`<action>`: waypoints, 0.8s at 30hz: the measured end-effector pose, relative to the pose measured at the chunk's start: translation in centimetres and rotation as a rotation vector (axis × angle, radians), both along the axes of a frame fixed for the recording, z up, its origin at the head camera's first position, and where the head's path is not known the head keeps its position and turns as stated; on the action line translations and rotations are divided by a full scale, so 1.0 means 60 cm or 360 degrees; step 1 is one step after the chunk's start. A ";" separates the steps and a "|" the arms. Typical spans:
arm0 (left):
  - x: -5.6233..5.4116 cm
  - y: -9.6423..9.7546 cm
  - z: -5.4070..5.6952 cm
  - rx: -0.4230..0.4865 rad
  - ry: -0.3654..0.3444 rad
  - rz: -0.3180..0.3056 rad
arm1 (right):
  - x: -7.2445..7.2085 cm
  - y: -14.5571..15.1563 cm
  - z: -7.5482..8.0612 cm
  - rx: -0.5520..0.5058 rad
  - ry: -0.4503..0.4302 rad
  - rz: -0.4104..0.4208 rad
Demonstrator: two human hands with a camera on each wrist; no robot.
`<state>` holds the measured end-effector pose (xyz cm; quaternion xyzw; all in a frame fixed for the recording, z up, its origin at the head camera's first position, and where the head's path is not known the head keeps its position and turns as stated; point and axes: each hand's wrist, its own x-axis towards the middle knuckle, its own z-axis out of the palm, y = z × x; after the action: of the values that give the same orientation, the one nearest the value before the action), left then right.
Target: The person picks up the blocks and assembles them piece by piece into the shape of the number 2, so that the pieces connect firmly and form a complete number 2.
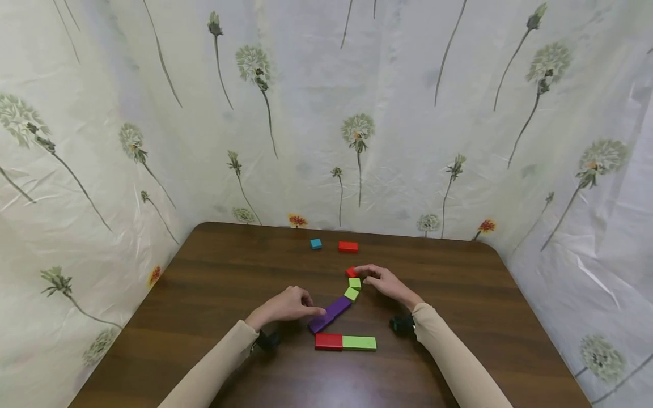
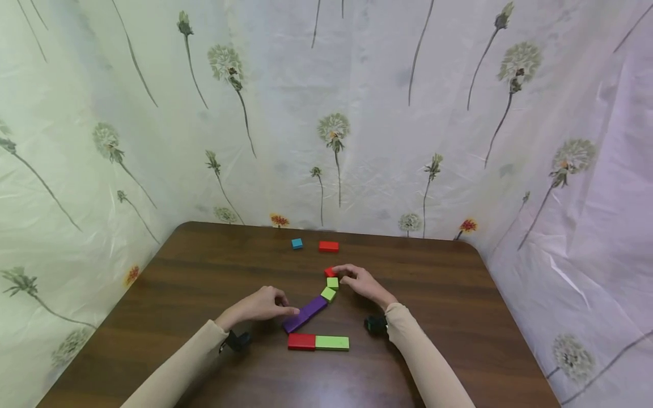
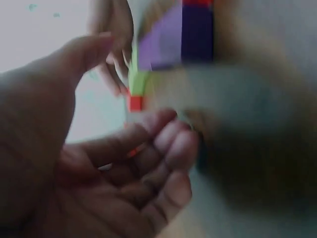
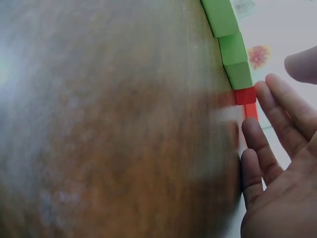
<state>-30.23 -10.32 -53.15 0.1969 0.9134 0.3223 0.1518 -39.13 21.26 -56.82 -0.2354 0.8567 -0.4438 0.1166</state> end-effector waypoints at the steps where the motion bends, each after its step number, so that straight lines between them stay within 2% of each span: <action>1: -0.009 -0.006 0.000 0.0003 0.0001 -0.0042 | -0.001 0.000 -0.001 -0.0002 -0.0005 0.0011; 6: -0.058 -0.026 0.004 0.0038 -0.0030 -0.0190 | -0.001 0.002 -0.004 -0.0023 0.0018 0.0062; 12: -0.120 -0.029 0.016 0.0060 -0.0044 -0.0228 | 0.006 -0.002 -0.006 -0.0055 0.0031 0.0061; 16: -0.164 -0.016 0.021 0.0104 0.0004 -0.0163 | 0.010 -0.003 -0.006 -0.0074 -0.0006 0.0066; 19: -0.191 0.000 0.023 0.0158 0.0087 -0.0080 | 0.011 -0.005 -0.008 -0.0051 -0.0013 0.0046; 24: -0.225 0.033 0.030 0.0226 0.0270 0.0039 | 0.009 -0.006 -0.012 -0.0049 0.0014 0.0043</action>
<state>-43.73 -8.31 -51.37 0.2225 0.9002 0.3701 0.0557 -38.61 20.87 -57.55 -0.2508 0.8471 -0.4542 0.1153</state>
